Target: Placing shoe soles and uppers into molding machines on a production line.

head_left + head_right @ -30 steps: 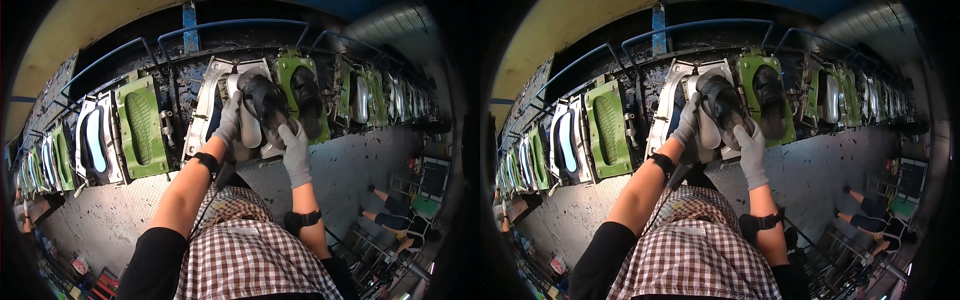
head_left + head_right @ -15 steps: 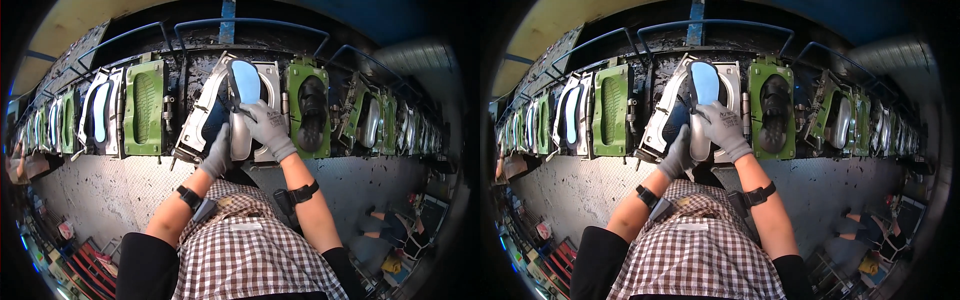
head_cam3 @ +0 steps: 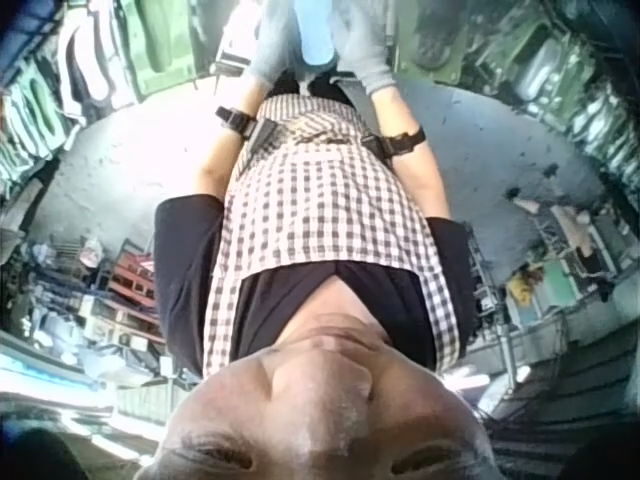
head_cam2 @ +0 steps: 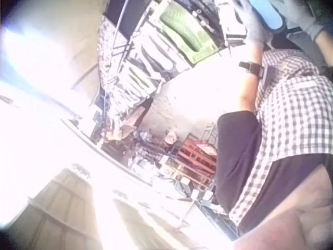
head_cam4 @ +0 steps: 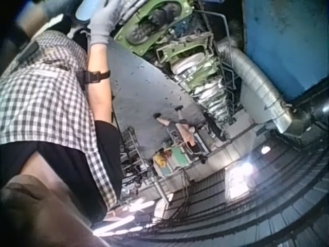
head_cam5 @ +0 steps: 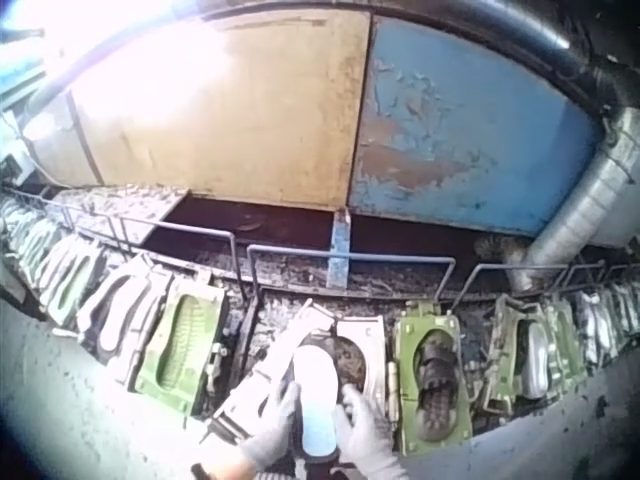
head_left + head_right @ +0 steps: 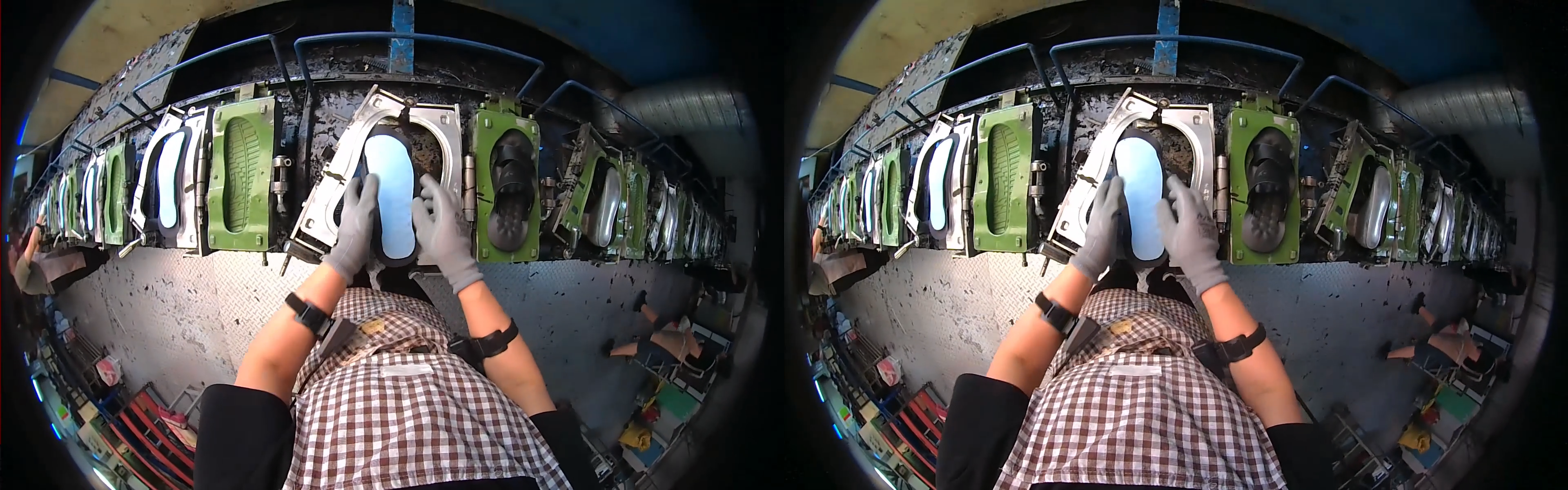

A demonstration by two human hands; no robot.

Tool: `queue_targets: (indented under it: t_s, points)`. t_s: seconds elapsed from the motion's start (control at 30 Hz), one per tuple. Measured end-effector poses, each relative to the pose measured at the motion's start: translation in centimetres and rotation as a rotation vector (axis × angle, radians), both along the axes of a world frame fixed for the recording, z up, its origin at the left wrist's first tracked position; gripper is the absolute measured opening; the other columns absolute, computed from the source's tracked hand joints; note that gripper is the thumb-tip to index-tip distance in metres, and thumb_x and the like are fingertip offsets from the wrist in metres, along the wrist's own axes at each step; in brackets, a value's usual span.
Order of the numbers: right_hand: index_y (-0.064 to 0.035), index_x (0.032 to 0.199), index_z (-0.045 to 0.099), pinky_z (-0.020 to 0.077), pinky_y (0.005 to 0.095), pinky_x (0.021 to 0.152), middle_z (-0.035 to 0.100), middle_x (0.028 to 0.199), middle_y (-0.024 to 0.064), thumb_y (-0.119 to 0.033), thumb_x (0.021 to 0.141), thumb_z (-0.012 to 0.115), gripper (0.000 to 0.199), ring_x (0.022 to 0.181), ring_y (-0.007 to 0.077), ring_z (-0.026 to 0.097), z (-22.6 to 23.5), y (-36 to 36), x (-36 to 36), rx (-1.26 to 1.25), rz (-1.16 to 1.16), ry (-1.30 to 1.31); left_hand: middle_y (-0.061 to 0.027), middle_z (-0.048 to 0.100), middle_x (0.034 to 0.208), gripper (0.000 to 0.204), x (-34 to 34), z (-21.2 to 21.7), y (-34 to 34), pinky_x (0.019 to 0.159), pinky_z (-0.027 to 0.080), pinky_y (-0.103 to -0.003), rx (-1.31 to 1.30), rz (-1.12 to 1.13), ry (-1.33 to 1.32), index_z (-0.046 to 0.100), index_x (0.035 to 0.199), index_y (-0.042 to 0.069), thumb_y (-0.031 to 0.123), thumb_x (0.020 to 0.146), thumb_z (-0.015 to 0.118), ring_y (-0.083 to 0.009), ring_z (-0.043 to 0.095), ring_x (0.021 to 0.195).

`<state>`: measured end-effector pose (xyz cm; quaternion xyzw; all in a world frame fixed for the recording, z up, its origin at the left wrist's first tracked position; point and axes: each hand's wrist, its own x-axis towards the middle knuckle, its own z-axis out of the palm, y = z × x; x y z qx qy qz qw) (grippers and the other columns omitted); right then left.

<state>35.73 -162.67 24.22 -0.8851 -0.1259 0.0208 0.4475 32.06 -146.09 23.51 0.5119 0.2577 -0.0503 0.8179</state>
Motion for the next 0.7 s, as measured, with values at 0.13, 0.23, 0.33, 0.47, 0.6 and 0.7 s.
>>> queue_targets:
  t_s: [0.13, 0.23, 0.33, 0.47, 0.6, 0.7]
  points:
    - [0.0015, 0.142, 0.051, 0.052, 0.0463, 0.087, 0.07, 0.095, 0.0219, -0.034, 0.096, 0.059, 0.058, 0.09, 0.0351, 0.068, -1.9, 0.9, 1.5, -0.264, 0.029, 0.422, -0.0206, 0.058, 0.137, 0.083, 3.7, -1.1, 0.8, 0.097, 0.054, -0.036, 0.208, -0.012, 0.022, 0.039, 0.151, -0.004, 0.033, 0.088, 0.078, -0.0272, 0.061, 0.117]
    - [-0.0009, 0.146, 0.05, 0.0509, 0.038, 0.066, 0.061, 0.079, 0.0135, -0.016, 0.096, 0.06, 0.053, 0.067, 0.0187, 0.06, -1.5, 1.9, 1.6, 0.16, -0.004, 0.789, -0.0188, 0.058, 0.139, 0.089, 4.7, -3.0, 1.4, 0.099, 0.054, -0.036, -0.029, 0.013, -0.024, 0.032, 0.157, -0.004, 0.027, 0.088, 0.078, -0.0256, 0.061, 0.117]
    - [-0.0034, 0.147, 0.051, 0.0474, 0.0339, 0.059, 0.055, 0.075, 0.0096, -0.009, 0.096, 0.06, 0.053, 0.063, 0.0116, 0.053, -2.2, 2.4, -1.5, -0.005, -0.133, 0.357, -0.0188, 0.053, 0.148, 0.094, 4.8, -3.6, 1.0, 0.106, 0.05, -0.035, -0.121, 0.018, -0.139, 0.028, 0.161, -0.002, 0.017, 0.086, 0.081, -0.0238, 0.057, 0.127]
    - [-0.0063, 0.15, 0.051, 0.0534, 0.037, 0.071, 0.066, 0.087, 0.0155, -0.011, 0.094, 0.063, 0.057, 0.072, 0.021, 0.064, -3.0, 0.4, -1.9, -0.01, -0.189, 0.054, -0.0195, 0.049, 0.154, 0.103, 6.5, -3.4, -1.1, 0.109, 0.046, -0.034, -0.056, -0.042, -0.176, 0.024, 0.165, 0.003, 0.015, 0.083, 0.086, -0.0232, 0.053, 0.133]
    - [-0.0105, 0.15, 0.052, 0.0541, 0.0467, 0.094, 0.066, 0.133, 0.0195, -0.017, 0.096, 0.056, 0.054, 0.111, 0.0405, 0.068, 0.0, 0.6, 2.7, -0.225, -0.142, 0.103, -0.0159, 0.06, 0.137, 0.096, 9.4, -3.8, -1.7, 0.097, 0.053, -0.032, -0.075, 0.043, -0.148, 0.027, 0.164, 0.004, 0.017, 0.087, 0.082, -0.0217, 0.06, 0.117]
    - [-0.0121, 0.15, 0.052, 0.0515, 0.0444, 0.1, 0.062, 0.141, 0.019, -0.015, 0.096, 0.056, 0.054, 0.124, 0.0388, 0.063, 0.3, -0.3, 5.0, -0.199, -0.101, 0.088, -0.0187, 0.053, 0.146, 0.096, 10.0, -2.6, -3.0, 0.105, 0.049, -0.035, 0.062, 0.078, -0.184, 0.018, 0.164, 0.003, 0.023, 0.091, 0.076, -0.0248, 0.056, 0.125]
